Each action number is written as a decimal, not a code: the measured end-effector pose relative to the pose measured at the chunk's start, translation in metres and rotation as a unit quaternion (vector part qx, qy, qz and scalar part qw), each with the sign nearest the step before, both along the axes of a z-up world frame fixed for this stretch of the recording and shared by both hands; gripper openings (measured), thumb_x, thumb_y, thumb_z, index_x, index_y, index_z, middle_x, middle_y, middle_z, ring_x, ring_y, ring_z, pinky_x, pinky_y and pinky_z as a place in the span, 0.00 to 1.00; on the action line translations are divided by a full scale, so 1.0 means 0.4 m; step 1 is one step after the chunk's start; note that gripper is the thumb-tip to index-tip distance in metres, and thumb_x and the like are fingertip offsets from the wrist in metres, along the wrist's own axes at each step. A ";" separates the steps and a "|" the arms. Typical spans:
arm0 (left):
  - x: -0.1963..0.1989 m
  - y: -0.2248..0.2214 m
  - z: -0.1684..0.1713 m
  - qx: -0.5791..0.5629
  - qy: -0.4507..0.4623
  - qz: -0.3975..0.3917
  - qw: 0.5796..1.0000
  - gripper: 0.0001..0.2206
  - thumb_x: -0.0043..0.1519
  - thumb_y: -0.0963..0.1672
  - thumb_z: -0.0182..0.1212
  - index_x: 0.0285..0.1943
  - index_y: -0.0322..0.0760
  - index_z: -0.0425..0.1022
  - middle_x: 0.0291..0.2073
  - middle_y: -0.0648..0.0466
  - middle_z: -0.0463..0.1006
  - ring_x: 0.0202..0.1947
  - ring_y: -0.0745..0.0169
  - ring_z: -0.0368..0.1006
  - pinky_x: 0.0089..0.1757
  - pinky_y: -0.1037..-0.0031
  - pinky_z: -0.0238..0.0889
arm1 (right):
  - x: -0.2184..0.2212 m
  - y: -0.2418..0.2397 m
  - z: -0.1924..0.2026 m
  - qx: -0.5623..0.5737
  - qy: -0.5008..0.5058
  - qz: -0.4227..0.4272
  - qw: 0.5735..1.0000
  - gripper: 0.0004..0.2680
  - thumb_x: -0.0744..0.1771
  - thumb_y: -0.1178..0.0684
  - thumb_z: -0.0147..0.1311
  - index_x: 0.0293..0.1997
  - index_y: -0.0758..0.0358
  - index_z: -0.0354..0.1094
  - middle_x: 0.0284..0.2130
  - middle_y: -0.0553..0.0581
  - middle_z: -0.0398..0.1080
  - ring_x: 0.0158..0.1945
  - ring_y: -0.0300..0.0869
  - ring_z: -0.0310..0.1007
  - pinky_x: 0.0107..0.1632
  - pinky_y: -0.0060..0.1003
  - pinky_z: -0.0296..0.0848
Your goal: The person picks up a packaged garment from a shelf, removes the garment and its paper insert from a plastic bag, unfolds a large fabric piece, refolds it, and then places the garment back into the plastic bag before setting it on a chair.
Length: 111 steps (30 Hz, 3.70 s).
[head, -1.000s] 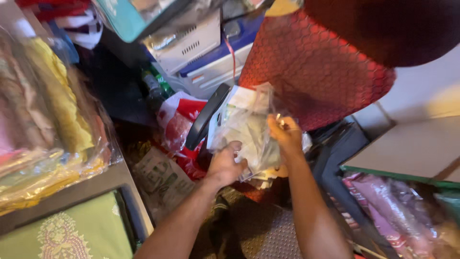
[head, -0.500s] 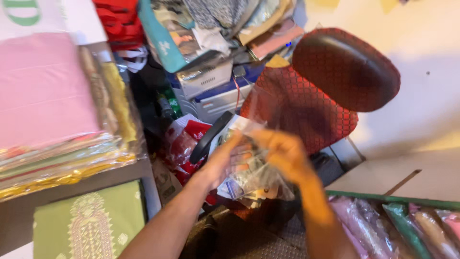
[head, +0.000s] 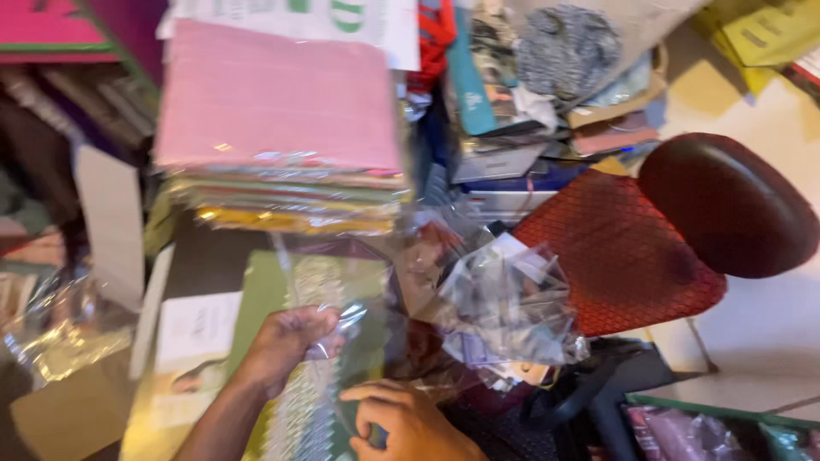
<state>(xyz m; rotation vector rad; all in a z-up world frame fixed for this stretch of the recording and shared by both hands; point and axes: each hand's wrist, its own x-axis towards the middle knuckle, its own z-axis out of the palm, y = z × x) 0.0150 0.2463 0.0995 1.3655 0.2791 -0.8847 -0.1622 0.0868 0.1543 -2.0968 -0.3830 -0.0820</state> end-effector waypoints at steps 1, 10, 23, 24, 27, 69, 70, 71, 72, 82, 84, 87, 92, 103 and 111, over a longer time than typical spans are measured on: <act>-0.013 0.055 -0.020 -0.001 0.001 0.009 1.000 0.12 0.57 0.38 0.68 0.47 0.21 0.81 0.41 0.38 0.83 0.36 0.40 0.81 0.39 0.57 0.77 | 0.012 0.047 0.003 -0.001 0.001 0.009 1.000 0.10 0.62 0.60 0.63 0.29 0.59 0.59 0.53 0.64 0.76 0.51 0.51 0.79 0.54 0.43 0.72; -0.153 0.393 -0.118 -0.044 -0.114 0.100 0.987 0.11 0.50 0.41 0.80 0.26 0.36 0.78 0.21 0.53 0.79 0.22 0.70 0.70 0.29 0.78 0.62 | 0.097 0.448 -0.048 0.008 0.178 -0.283 0.942 0.34 0.54 0.41 0.75 0.64 0.55 0.62 0.51 0.56 0.70 0.47 0.43 0.78 0.50 0.36 0.78; -0.268 0.664 -0.001 0.268 -0.102 0.054 0.957 0.12 0.61 0.51 0.66 0.33 0.43 0.79 0.32 0.56 0.83 0.33 0.65 0.76 0.41 0.70 0.68 | 0.212 0.508 0.070 -0.177 0.009 -0.149 0.973 0.11 0.68 0.60 0.50 0.53 0.58 0.76 0.38 0.53 0.69 0.29 0.37 0.66 0.25 0.28 0.71; -0.279 0.680 -0.017 0.310 -0.086 0.024 0.946 0.14 0.62 0.54 0.62 0.43 0.45 0.81 0.47 0.55 0.84 0.48 0.62 0.79 0.53 0.65 0.70 | 0.225 0.519 0.104 -0.200 -0.009 -0.106 0.974 0.11 0.68 0.61 0.50 0.54 0.58 0.76 0.39 0.51 0.69 0.27 0.36 0.64 0.24 0.28 0.71; -0.304 0.715 0.094 0.306 -0.155 0.122 0.931 0.48 0.52 0.43 0.78 0.78 0.33 0.46 0.61 0.42 0.67 0.52 0.45 0.79 0.54 0.49 0.75 | 0.252 0.554 0.194 -0.322 0.070 0.007 0.944 0.12 0.68 0.55 0.52 0.58 0.50 0.74 0.49 0.50 0.67 0.27 0.37 0.66 0.30 0.32 0.76; -0.263 0.455 0.058 0.543 -0.668 -0.117 0.495 0.04 0.60 0.42 0.54 0.39 0.48 0.73 0.28 0.57 0.76 0.30 0.54 0.79 0.24 0.64 0.72 | 0.077 0.382 -0.205 -0.310 -0.248 -0.163 0.903 0.08 0.65 0.60 0.53 0.32 0.44 0.73 0.38 0.43 0.71 0.46 0.44 0.70 0.46 0.40 0.66; -0.244 0.444 0.012 0.542 -0.669 -0.117 0.495 0.04 0.60 0.42 0.54 0.39 0.48 0.73 0.28 0.57 0.76 0.30 0.54 0.79 0.24 0.64 0.72 | 0.084 0.398 -0.255 -0.310 -0.248 -0.164 0.903 0.08 0.65 0.60 0.53 0.32 0.44 0.73 0.38 0.43 0.71 0.46 0.44 0.70 0.46 0.40 0.66; -0.224 0.433 -0.033 0.531 -0.675 -0.119 0.499 0.04 0.59 0.43 0.55 0.40 0.47 0.73 0.30 0.56 0.76 0.30 0.54 0.79 0.24 0.64 0.72 | 0.091 0.415 -0.305 -0.279 -0.223 -0.128 0.925 0.05 0.62 0.61 0.52 0.29 0.51 0.69 0.33 0.49 0.68 0.44 0.48 0.70 0.44 0.39 0.69; -0.209 0.425 -0.082 0.520 -0.679 -0.121 0.503 0.04 0.58 0.44 0.56 0.41 0.46 0.73 0.31 0.55 0.76 0.30 0.53 0.79 0.24 0.63 0.73 | 0.095 0.435 -0.358 -0.246 -0.196 -0.091 0.945 0.03 0.60 0.62 0.51 0.25 0.59 0.65 0.28 0.55 0.66 0.41 0.52 0.70 0.42 0.39 0.71; -0.205 0.524 0.111 0.539 -0.731 -0.031 0.417 0.06 0.58 0.44 0.54 0.43 0.52 0.72 0.28 0.63 0.68 0.26 0.66 0.74 0.24 0.76 0.70 | 0.173 0.545 0.036 -0.520 0.155 0.070 0.837 0.41 0.60 0.28 0.60 0.78 0.52 0.41 0.75 0.64 0.42 0.78 0.60 0.34 0.73 0.65 0.40; -0.191 0.550 0.120 0.533 -0.721 -0.018 0.442 0.04 0.57 0.44 0.56 0.39 0.52 0.72 0.27 0.62 0.68 0.23 0.64 0.74 0.21 0.74 0.69 | 0.166 0.551 0.040 -0.549 0.102 0.089 0.825 0.39 0.63 0.19 0.43 0.77 0.54 0.44 0.77 0.68 0.39 0.79 0.60 0.30 0.73 0.71 0.28; -0.194 0.545 0.100 0.545 -0.701 -0.058 0.457 0.04 0.55 0.44 0.60 0.36 0.51 0.73 0.29 0.61 0.71 0.26 0.61 0.77 0.25 0.73 0.71 | 0.224 0.479 -0.322 -0.347 0.080 0.105 0.928 0.27 0.65 0.43 0.59 0.70 0.61 0.58 0.71 0.65 0.56 0.76 0.60 0.47 0.75 0.57 0.47; -0.146 0.557 0.004 0.541 -0.656 -0.075 0.520 0.11 0.52 0.47 0.67 0.41 0.48 0.73 0.32 0.58 0.71 0.29 0.57 0.78 0.26 0.66 0.75 | 0.116 0.586 -0.056 -0.216 0.165 0.101 0.957 0.28 0.64 0.31 0.53 0.69 0.54 0.60 0.68 0.62 0.60 0.74 0.57 0.51 0.73 0.60 0.44; -0.080 0.688 0.143 0.572 -0.509 -0.039 0.642 0.10 0.66 0.40 0.61 0.56 0.37 0.76 0.37 0.50 0.76 0.27 0.55 0.76 0.32 0.62 0.80 | -0.049 0.355 -0.166 -0.065 -0.064 -0.125 0.988 0.12 0.66 0.53 0.58 0.52 0.67 0.73 0.51 0.64 0.76 0.57 0.50 0.75 0.62 0.49 0.72; -0.071 0.642 0.086 0.538 -0.627 0.043 0.562 0.09 0.72 0.48 0.57 0.47 0.40 0.76 0.33 0.52 0.76 0.20 0.55 0.74 0.18 0.62 0.70 | -0.066 0.359 -0.147 0.188 0.428 -0.487 0.738 0.32 0.56 0.43 0.67 0.66 0.49 0.55 0.63 0.49 0.68 0.60 0.48 0.71 0.54 0.52 0.74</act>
